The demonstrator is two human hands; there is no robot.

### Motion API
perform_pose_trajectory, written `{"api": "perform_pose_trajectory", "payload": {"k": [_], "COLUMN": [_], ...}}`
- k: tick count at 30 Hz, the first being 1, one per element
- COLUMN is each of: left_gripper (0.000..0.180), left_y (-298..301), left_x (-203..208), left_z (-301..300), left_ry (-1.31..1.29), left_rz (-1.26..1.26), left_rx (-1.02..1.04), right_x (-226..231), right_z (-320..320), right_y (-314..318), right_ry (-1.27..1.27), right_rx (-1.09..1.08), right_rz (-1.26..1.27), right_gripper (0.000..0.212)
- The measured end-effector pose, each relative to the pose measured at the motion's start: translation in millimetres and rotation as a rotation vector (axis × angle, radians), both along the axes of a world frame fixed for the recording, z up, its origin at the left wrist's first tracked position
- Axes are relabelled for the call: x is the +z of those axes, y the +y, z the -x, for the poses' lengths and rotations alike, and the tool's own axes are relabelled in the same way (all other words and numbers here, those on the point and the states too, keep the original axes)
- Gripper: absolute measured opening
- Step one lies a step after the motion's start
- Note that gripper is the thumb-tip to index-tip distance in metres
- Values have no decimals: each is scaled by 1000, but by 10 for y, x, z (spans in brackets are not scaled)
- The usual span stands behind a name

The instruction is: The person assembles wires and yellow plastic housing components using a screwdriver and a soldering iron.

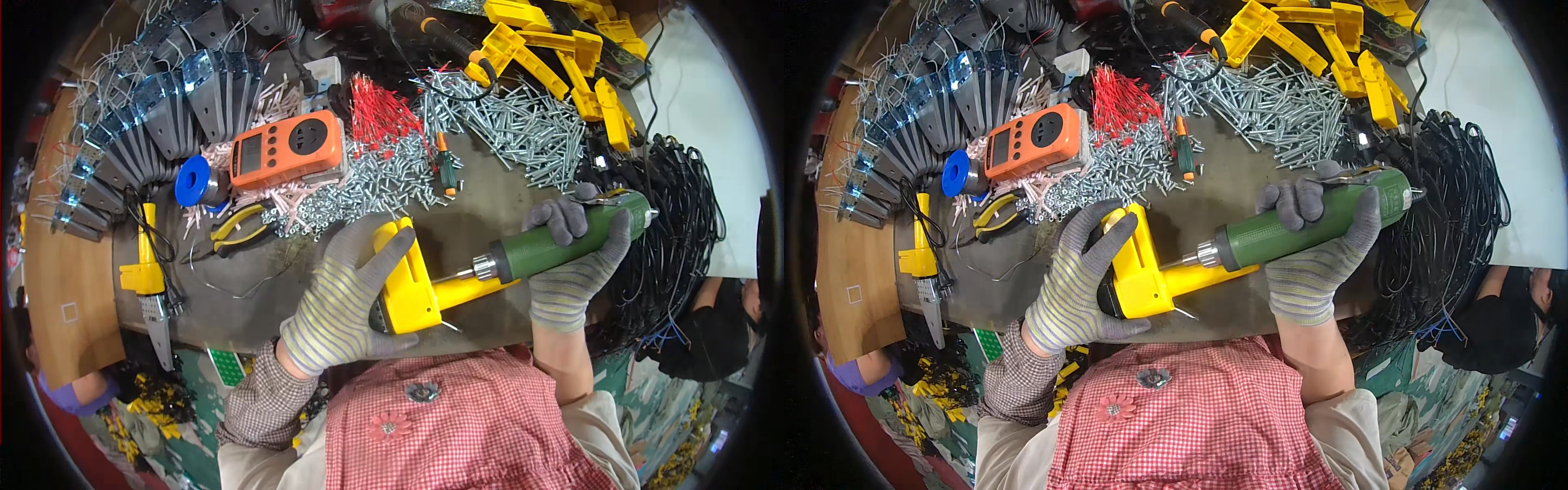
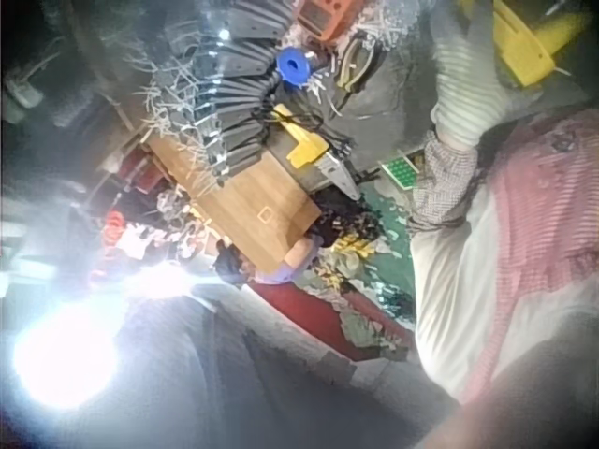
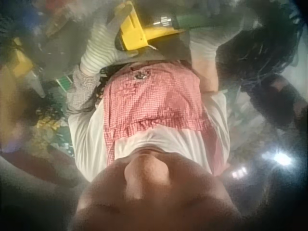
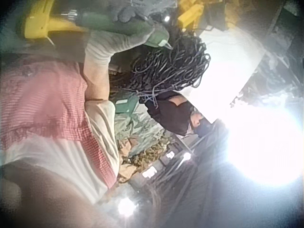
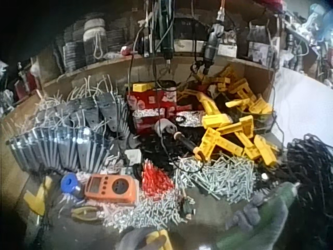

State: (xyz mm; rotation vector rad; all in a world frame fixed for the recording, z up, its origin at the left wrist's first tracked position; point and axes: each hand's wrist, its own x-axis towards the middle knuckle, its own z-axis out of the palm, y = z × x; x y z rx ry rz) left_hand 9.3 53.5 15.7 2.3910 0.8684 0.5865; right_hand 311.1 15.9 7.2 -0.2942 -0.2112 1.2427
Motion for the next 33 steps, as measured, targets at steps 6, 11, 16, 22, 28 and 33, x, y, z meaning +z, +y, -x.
{"api": "perform_pose_trajectory", "payload": {"k": [6, 11, 16, 22, 28, 33], "left_gripper": [121, 50, 17, 13, 14, 17], "left_y": [-5, -16, 150, 263, 412, 91], "left_x": [15, -107, -208, -140, -96, -75], "left_z": [16, 288, 583, 438, 254, 381], "left_ry": [-23, -213, 163, 588, 670, 51], "left_rz": [12, -59, -226, -426, -427, -222], "left_rx": [0, 366, 478, 367, 328, 333], "right_x": [-42, -13, -36, -18, -32, -53], "right_z": [74, 51, 41, 63, 31, 26], "right_y": [-35, -68, -85, -93, -98, -104], "right_ry": [92, 28, 44, 18, 18, 16], "right_rx": [6, 9, 0, -7, 32, 11], "right_rz": [-18, -58, -52, -47, -92, -74], "right_gripper": [46, 46, 47, 48, 47, 47]}}
